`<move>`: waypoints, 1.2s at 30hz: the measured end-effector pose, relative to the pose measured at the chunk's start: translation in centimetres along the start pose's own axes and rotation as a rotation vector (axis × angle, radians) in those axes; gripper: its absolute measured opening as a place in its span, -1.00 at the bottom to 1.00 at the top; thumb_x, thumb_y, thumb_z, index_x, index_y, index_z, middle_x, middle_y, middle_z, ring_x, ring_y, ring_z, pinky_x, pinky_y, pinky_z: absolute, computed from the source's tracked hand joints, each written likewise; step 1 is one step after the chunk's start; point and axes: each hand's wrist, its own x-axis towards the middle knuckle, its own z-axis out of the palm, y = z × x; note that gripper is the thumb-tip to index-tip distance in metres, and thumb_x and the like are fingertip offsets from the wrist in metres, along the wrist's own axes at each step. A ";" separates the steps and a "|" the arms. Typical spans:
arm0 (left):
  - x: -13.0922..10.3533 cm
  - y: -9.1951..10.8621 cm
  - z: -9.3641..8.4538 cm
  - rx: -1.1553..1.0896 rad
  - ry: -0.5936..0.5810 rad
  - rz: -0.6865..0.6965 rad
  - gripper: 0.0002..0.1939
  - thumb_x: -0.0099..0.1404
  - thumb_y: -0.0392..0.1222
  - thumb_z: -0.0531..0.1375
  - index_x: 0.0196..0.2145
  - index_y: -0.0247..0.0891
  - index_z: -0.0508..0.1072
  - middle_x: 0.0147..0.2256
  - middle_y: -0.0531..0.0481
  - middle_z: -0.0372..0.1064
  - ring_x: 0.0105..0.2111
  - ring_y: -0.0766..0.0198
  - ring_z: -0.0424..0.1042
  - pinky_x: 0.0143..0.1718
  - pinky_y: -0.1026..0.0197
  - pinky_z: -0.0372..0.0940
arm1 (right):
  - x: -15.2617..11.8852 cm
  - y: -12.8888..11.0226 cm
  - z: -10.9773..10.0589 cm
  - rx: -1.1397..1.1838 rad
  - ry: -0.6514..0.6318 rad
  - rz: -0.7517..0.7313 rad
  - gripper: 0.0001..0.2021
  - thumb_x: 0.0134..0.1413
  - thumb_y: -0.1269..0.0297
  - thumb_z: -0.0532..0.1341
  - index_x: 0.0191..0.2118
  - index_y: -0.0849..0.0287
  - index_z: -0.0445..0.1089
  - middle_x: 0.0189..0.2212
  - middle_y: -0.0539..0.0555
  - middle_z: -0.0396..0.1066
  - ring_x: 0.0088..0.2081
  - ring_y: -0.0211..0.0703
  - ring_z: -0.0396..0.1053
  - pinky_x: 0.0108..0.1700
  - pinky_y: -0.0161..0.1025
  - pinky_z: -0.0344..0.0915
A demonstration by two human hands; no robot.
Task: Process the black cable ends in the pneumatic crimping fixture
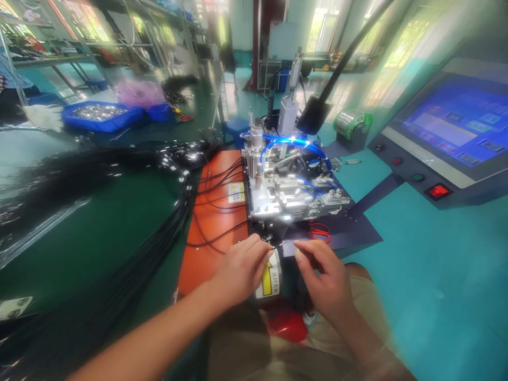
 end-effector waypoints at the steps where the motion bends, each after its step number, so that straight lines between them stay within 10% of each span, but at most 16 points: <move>1: 0.0 0.0 0.0 -0.003 -0.002 -0.001 -0.79 0.45 -0.27 -0.01 -0.23 -0.28 0.42 -0.39 -0.01 0.26 -0.42 0.29 0.26 -0.42 0.25 0.16 | 0.2 -0.1 0.1 0.043 -0.009 0.053 -0.81 0.25 0.20 0.18 -0.12 0.07 0.50 -0.23 0.12 0.45 -0.31 -0.11 0.40 -0.29 -0.20 0.36; 7: 0.0 -0.2 -0.1 -0.004 -0.023 0.007 -0.78 0.44 -0.27 -0.02 -0.21 -0.27 0.41 -0.39 -0.01 0.25 -0.42 0.28 0.26 -0.41 0.25 0.16 | 1.9 -0.6 0.5 0.318 -0.206 0.348 -0.76 0.15 0.09 0.26 -0.22 0.14 0.53 -0.55 -0.03 0.32 -0.57 -0.27 0.22 -0.55 -0.31 0.14; 36: 0.0 -0.1 -0.1 0.012 -0.048 -0.019 -0.75 0.45 -0.24 -0.03 -0.24 -0.28 0.43 -0.41 -0.01 0.23 -0.43 0.28 0.24 -0.42 0.24 0.14 | 1.9 -0.5 1.0 0.385 -0.236 0.364 -0.75 0.16 0.08 0.27 -0.24 0.18 0.51 -0.61 -0.08 0.24 -0.57 -0.33 0.16 -0.54 -0.36 0.05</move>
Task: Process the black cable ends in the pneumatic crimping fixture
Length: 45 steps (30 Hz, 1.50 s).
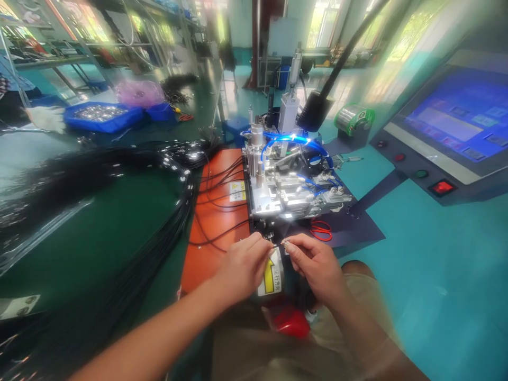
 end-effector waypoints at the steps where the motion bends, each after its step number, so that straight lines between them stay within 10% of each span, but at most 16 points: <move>1: 0.0 0.0 0.0 0.001 0.001 -0.003 -0.75 0.45 -0.24 -0.03 -0.25 -0.28 0.43 -0.41 -0.01 0.23 -0.43 0.28 0.24 -0.42 0.24 0.14 | 0.0 0.0 0.0 0.005 0.000 0.000 -0.75 0.16 0.08 0.27 -0.24 0.18 0.51 -0.62 -0.08 0.24 -0.57 -0.33 0.16 -0.54 -0.36 0.05; 45: 0.0 -0.1 0.1 -0.071 0.022 -0.012 -0.78 0.45 -0.23 0.00 -0.21 -0.26 0.44 -0.39 0.00 0.24 -0.43 0.31 0.24 -0.41 0.26 0.14 | -0.2 -0.4 -0.1 -0.078 -0.018 -0.062 -0.74 0.20 0.07 0.23 -0.23 0.17 0.50 -0.58 -0.06 0.29 -0.58 -0.30 0.23 -0.54 -0.33 0.16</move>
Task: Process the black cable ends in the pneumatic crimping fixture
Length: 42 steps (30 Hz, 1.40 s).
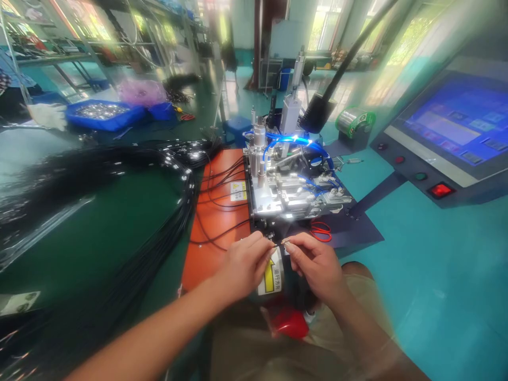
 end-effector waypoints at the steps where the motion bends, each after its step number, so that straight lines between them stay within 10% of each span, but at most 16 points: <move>1: 0.0 0.0 0.0 -0.002 -0.001 0.000 -0.78 0.45 -0.23 0.00 -0.21 -0.26 0.44 -0.39 0.00 0.25 -0.42 0.31 0.24 -0.41 0.26 0.14 | 0.0 -0.1 0.0 0.011 -0.002 0.005 -0.74 0.20 0.06 0.23 -0.24 0.17 0.50 -0.58 -0.06 0.29 -0.58 -0.30 0.23 -0.54 -0.33 0.16; 21: 0.0 -0.7 0.2 -0.102 0.027 0.032 -0.82 0.38 -0.37 0.01 -0.20 -0.24 0.39 -0.37 0.00 0.31 -0.37 0.30 0.31 -0.37 0.29 0.20 | 0.8 -0.3 0.0 0.325 -0.118 0.133 -0.74 0.10 0.08 0.33 -0.30 0.21 0.46 -0.66 -0.11 0.24 -0.62 -0.37 0.11 -0.59 -0.38 0.02; 33: 0.2 -0.6 -0.4 -0.114 -0.032 0.085 -0.76 0.32 -0.42 -0.03 -0.27 -0.24 0.41 -0.42 0.01 0.33 -0.41 0.32 0.32 -0.42 0.30 0.19 | 1.4 -1.3 -1.4 0.191 -0.395 0.091 -0.68 0.09 0.01 0.31 -0.35 0.22 0.43 -0.65 -0.12 0.20 -0.61 -0.36 0.13 -0.58 -0.36 0.08; 42: -0.1 -0.5 0.1 -0.113 0.035 -0.004 -0.83 0.44 -0.26 0.02 -0.19 -0.25 0.41 -0.35 -0.01 0.33 -0.36 0.30 0.31 -0.34 0.27 0.20 | 0.8 0.1 -2.0 -0.009 -0.091 0.096 -0.72 0.19 0.04 0.23 -0.19 0.17 0.46 -0.58 -0.05 0.33 -0.57 -0.28 0.26 -0.54 -0.33 0.20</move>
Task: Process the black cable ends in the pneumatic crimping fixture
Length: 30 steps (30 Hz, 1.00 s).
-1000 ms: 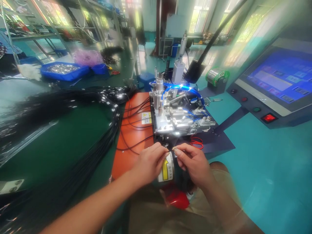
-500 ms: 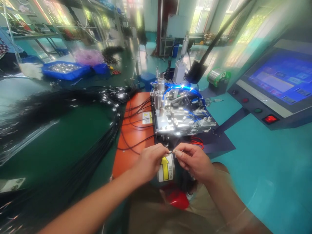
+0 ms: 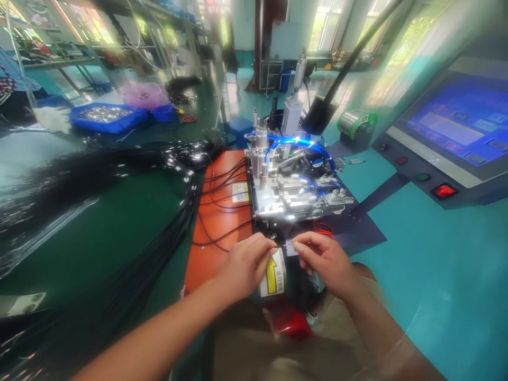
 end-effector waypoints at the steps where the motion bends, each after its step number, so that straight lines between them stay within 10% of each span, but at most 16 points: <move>1: 0.0 0.0 0.0 0.000 -0.005 -0.003 -0.82 0.44 -0.25 0.02 -0.18 -0.25 0.41 -0.35 -0.01 0.32 -0.36 0.30 0.31 -0.34 0.27 0.20 | -0.2 0.0 0.0 -0.051 -0.014 -0.019 -0.74 0.21 0.05 0.22 -0.21 0.16 0.46 -0.58 -0.05 0.33 -0.56 -0.27 0.27 -0.53 -0.32 0.20; 30: 0.0 0.1 0.0 0.056 -0.025 0.063 -0.81 0.44 -0.26 0.03 -0.15 -0.27 0.44 -0.37 -0.02 0.32 -0.38 0.30 0.30 -0.36 0.28 0.20 | -0.5 -1.4 0.0 -0.286 -0.018 -0.219 -0.84 0.25 0.13 0.21 -0.25 0.08 0.45 -0.49 -0.06 0.35 -0.48 -0.25 0.35 -0.43 -0.30 0.26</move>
